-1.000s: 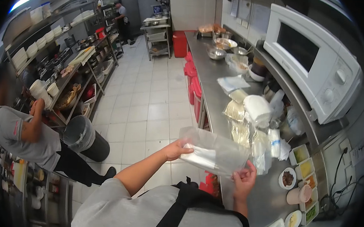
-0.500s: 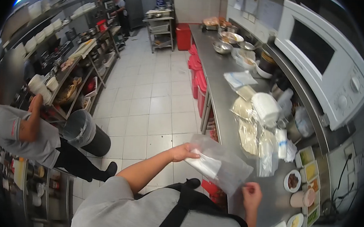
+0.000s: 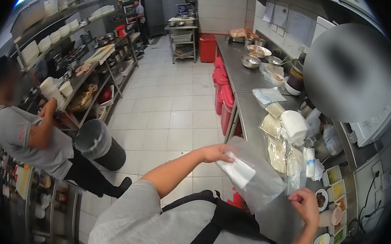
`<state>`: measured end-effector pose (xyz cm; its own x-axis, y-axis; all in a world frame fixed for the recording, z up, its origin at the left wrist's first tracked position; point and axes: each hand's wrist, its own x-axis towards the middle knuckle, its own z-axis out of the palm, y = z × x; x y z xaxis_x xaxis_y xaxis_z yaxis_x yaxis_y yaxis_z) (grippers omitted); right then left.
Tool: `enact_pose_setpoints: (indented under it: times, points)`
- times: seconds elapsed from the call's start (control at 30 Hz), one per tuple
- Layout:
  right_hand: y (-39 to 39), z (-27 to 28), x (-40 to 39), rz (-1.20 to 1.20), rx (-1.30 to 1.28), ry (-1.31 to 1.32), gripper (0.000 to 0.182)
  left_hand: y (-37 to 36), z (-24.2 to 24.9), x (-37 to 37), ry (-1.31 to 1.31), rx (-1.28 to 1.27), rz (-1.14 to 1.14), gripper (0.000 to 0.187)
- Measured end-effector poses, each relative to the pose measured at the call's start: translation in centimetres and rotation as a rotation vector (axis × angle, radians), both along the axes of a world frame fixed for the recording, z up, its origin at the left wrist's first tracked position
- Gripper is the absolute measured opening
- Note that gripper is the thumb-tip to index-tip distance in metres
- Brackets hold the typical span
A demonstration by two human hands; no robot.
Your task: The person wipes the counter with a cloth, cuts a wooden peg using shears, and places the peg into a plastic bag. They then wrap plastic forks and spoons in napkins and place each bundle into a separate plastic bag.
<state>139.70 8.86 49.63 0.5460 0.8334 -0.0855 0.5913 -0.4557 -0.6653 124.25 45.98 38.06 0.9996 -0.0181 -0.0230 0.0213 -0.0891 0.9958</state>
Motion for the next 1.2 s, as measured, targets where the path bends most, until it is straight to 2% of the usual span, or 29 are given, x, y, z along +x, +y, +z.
enact_pose_setpoints:
  times: [0.07, 0.13, 0.27, 0.3, 0.37, 0.4, 0.43, 0.47, 0.5, 0.53, 0.6, 0.7, 0.73, 0.77, 0.8, 0.83, 0.93, 0.97, 1.03, 1.1, 1.2]
  points:
    - [0.0, 2.0, -1.2, -0.044, 0.070, -0.168, 0.021, 1.4, 0.0, 1.3, -0.035, -0.029, -0.043, 0.031]
    - [3.2, 3.9, -3.3, 0.090, 0.181, -0.434, 0.024, 1.5, 0.7, 3.3, -0.030, 0.034, -0.121, 0.031]
    - [11.1, 3.7, -2.3, 0.224, 0.070, -0.485, 0.027, 1.7, 1.2, 7.4, 0.019, 0.069, -0.281, 0.037]
    - [12.7, 2.5, -1.3, 0.237, 0.037, -0.495, 0.027, 1.9, 0.6, 7.9, -0.005, 0.117, -0.279, 0.037]
    - [15.2, -0.2, 1.9, 0.294, -0.108, -0.205, 0.030, 2.6, 0.1, 10.0, -0.071, 0.232, -0.298, 0.037]
    - [15.5, -0.9, 3.5, 0.299, -0.166, -0.067, 0.031, 3.1, 0.9, 10.3, 0.012, 0.156, -0.358, 0.038]
    - [15.6, -0.9, 3.9, 0.282, -0.122, -0.106, 0.033, 3.5, 0.7, 10.8, -0.143, 0.189, -0.339, 0.040]
    - [15.9, -1.0, 3.3, 0.252, -0.080, -0.139, 0.035, 3.9, -0.6, 11.5, -0.112, -0.045, -0.321, 0.038]
    - [16.2, -1.2, 2.9, 0.212, -0.035, -0.171, 0.038, 4.3, -1.1, 12.4, -0.082, -0.153, -0.332, 0.036]
    - [16.1, -1.8, 2.5, 0.151, -0.015, -0.182, 0.041, 4.7, -1.6, 13.6, -0.036, -0.254, -0.346, 0.033]
    - [15.5, -2.8, 1.7, 0.017, 0.026, -0.199, 0.047, 5.6, -2.7, 16.7, 0.066, -0.283, -0.357, 0.025]
    - [13.7, -3.7, -1.4, -0.229, 0.096, -0.140, 0.056, 5.5, -3.5, 21.3, 0.023, -0.288, -0.375, 0.018]
    - [12.6, -3.5, -2.5, -0.361, 0.013, 0.000, 0.063, 4.6, -1.8, 22.0, -0.038, -0.309, -0.383, 0.020]
    - [11.4, -3.2, -3.9, -0.441, 0.026, -0.047, 0.067, 3.3, 0.3, 22.8, -0.083, -0.341, -0.390, 0.022]
    - [10.3, -2.5, -5.9, -0.582, 0.040, -0.077, 0.070, 3.3, 0.0, 24.0, -0.102, -0.237, -0.351, 0.030]
    - [8.8, -4.0, -7.7, -0.661, 0.068, -0.280, 0.070, 3.3, -0.3, 24.8, -0.116, -0.251, -0.404, 0.029]
    - [4.7, -2.9, -14.4, -1.010, -0.172, -0.217, 0.068, 1.8, -0.8, 24.7, -0.016, -0.302, -0.575, 0.022]
    - [3.8, -1.4, -16.3, -1.123, -0.185, -0.114, 0.065, 1.7, -1.0, 24.2, 0.003, -0.283, -0.636, 0.019]
    - [0.9, -1.3, -20.3, -1.302, -0.255, -0.184, 0.064, 0.2, -1.1, 23.1, 0.070, -0.144, -0.777, 0.016]
    - [-1.5, 0.1, -22.8, -1.534, -0.306, -0.049, 0.063, -1.4, -0.9, 22.3, 0.055, 0.009, -0.944, 0.017]
    - [-6.1, 0.8, -24.1, -1.620, -0.389, 0.032, 0.062, -4.1, -0.2, 21.4, -0.029, 0.228, -1.049, 0.024]
